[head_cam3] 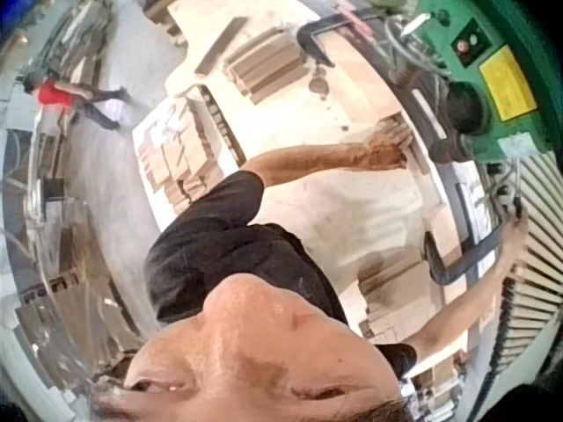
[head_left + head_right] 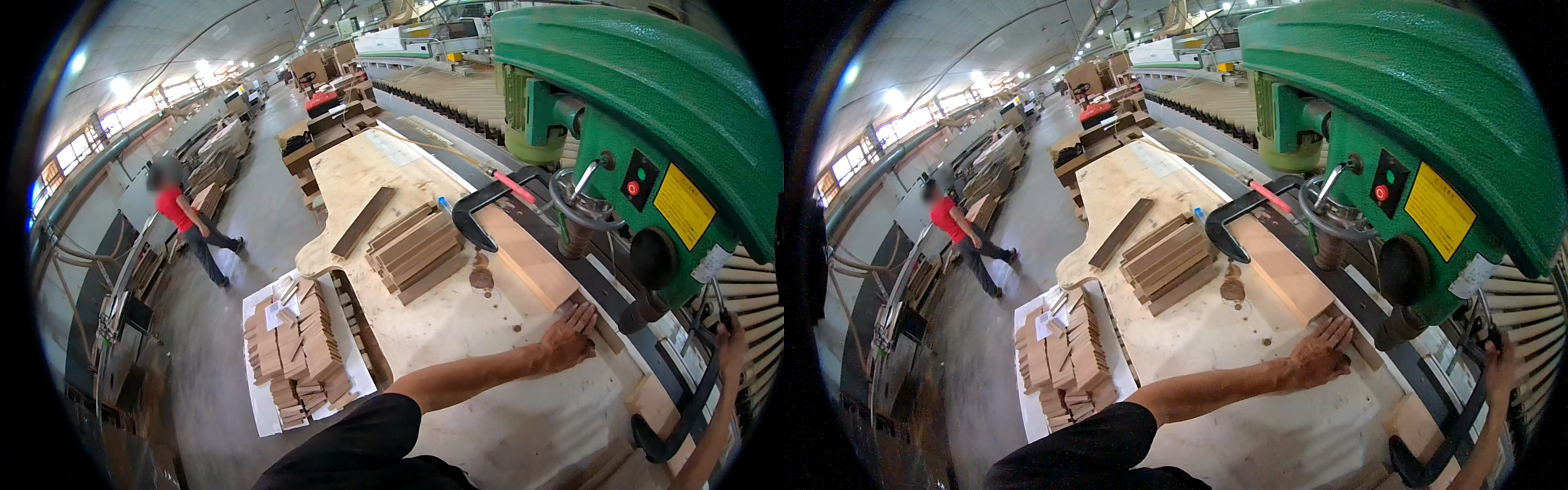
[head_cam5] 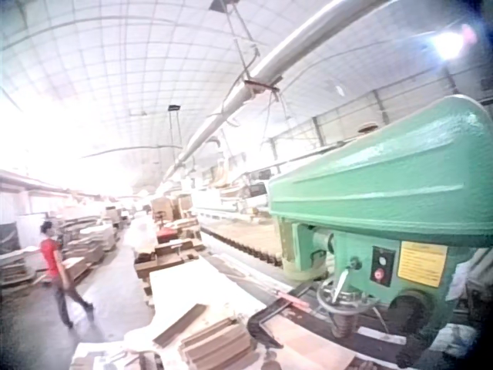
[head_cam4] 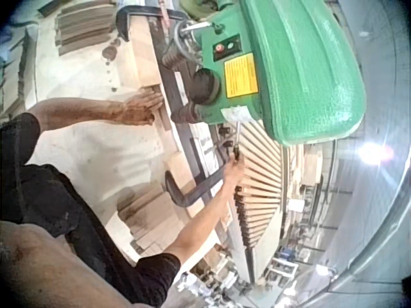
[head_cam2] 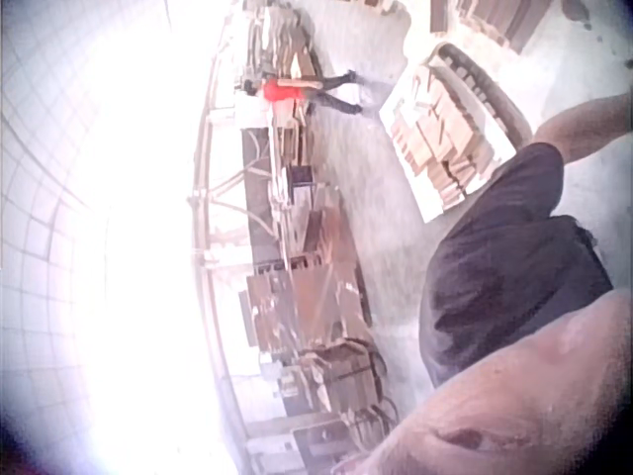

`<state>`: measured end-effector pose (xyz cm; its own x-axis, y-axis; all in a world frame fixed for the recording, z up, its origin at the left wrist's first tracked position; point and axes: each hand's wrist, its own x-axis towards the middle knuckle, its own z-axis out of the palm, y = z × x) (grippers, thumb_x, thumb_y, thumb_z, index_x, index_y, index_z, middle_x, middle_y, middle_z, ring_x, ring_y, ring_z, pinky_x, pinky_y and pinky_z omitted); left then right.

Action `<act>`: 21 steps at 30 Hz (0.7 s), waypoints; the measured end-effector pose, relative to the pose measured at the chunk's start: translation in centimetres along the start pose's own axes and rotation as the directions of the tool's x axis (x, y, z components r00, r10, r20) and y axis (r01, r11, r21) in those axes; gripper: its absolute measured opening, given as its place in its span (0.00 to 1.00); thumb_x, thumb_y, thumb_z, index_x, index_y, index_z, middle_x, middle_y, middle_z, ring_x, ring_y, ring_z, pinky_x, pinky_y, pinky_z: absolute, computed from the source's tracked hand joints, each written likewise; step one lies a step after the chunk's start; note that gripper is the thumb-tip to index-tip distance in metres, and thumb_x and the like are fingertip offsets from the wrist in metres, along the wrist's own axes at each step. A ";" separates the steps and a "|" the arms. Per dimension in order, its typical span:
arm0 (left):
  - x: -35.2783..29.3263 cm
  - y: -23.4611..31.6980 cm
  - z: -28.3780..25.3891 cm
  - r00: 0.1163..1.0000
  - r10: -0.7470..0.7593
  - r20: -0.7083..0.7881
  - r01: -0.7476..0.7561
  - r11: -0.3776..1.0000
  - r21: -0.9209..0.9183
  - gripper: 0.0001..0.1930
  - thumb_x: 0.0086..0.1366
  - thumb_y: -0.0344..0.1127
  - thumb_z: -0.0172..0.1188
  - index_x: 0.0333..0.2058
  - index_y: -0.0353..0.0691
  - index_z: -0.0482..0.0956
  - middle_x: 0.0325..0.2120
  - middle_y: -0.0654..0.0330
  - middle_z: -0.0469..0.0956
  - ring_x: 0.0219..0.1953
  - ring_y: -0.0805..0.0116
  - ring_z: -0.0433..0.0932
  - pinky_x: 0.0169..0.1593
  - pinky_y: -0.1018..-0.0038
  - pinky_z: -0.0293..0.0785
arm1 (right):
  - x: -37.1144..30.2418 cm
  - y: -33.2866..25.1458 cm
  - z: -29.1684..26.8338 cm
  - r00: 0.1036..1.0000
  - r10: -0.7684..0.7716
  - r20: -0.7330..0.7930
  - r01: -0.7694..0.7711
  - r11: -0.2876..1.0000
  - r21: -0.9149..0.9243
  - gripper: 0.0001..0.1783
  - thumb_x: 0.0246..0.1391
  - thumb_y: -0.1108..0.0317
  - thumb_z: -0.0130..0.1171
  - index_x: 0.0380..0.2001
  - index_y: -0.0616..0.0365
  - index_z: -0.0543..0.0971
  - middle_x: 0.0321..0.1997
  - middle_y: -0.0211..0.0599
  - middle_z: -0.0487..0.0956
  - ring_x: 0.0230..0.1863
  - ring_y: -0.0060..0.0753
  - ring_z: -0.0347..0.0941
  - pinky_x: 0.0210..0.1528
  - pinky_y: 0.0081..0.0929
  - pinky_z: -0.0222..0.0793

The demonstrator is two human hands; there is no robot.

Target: The person operates a green drill press in a workshop, repeatedly drilling holes into small rectangular wooden blocks. They pick up each block from a stack, position it under the drill bit, lower the lever to drill, and then place the finished block onto a separate stack. The process is repeated continuously throughout the clip.

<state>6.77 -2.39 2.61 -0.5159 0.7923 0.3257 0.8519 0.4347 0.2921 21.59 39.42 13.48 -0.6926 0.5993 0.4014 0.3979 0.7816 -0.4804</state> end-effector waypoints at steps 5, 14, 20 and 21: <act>0.0 0.0 0.5 1.000 -0.001 0.004 0.001 0.997 -0.072 0.38 0.65 0.49 0.54 0.63 0.25 0.55 0.67 0.39 0.49 0.70 0.44 0.45 0.71 0.56 0.40 | -0.8 1.4 3.5 0.988 0.022 0.151 -0.044 0.988 0.145 0.30 0.63 0.60 0.55 0.63 0.66 0.65 0.44 0.41 0.75 0.41 0.30 0.71 0.47 0.26 0.68; 0.0 -1.1 1.2 0.999 0.032 -0.027 -0.030 0.997 0.074 0.41 0.65 0.51 0.55 0.65 0.26 0.51 0.67 0.40 0.51 0.71 0.47 0.45 0.71 0.52 0.38 | -0.6 -5.2 5.7 0.970 -0.184 0.160 0.205 0.969 -0.134 0.30 0.58 0.48 0.56 0.54 0.60 0.74 0.51 0.54 0.77 0.56 0.54 0.71 0.55 0.38 0.68; 0.7 -0.6 0.5 0.998 0.062 -0.030 -0.058 0.989 0.138 0.40 0.65 0.54 0.54 0.63 0.25 0.55 0.65 0.39 0.53 0.69 0.45 0.51 0.70 0.51 0.44 | -0.4 -6.5 6.7 0.968 -0.103 0.228 0.114 0.993 -0.035 0.29 0.55 0.47 0.59 0.54 0.53 0.75 0.44 0.50 0.80 0.49 0.53 0.76 0.47 0.41 0.72; 0.7 -0.6 0.6 0.998 0.060 -0.013 -0.057 0.987 0.150 0.40 0.65 0.54 0.54 0.63 0.26 0.55 0.65 0.39 0.53 0.69 0.46 0.51 0.70 0.51 0.44 | -0.2 -6.5 7.5 0.970 -0.101 0.220 0.115 0.992 -0.052 0.29 0.55 0.46 0.60 0.54 0.52 0.74 0.44 0.51 0.79 0.49 0.52 0.76 0.47 0.41 0.72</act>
<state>5.97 -1.83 2.19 -0.4652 0.8113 0.3541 0.8838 0.4479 0.1351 14.68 32.96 10.67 -0.8447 0.4644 0.2660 0.3465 0.8534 -0.3895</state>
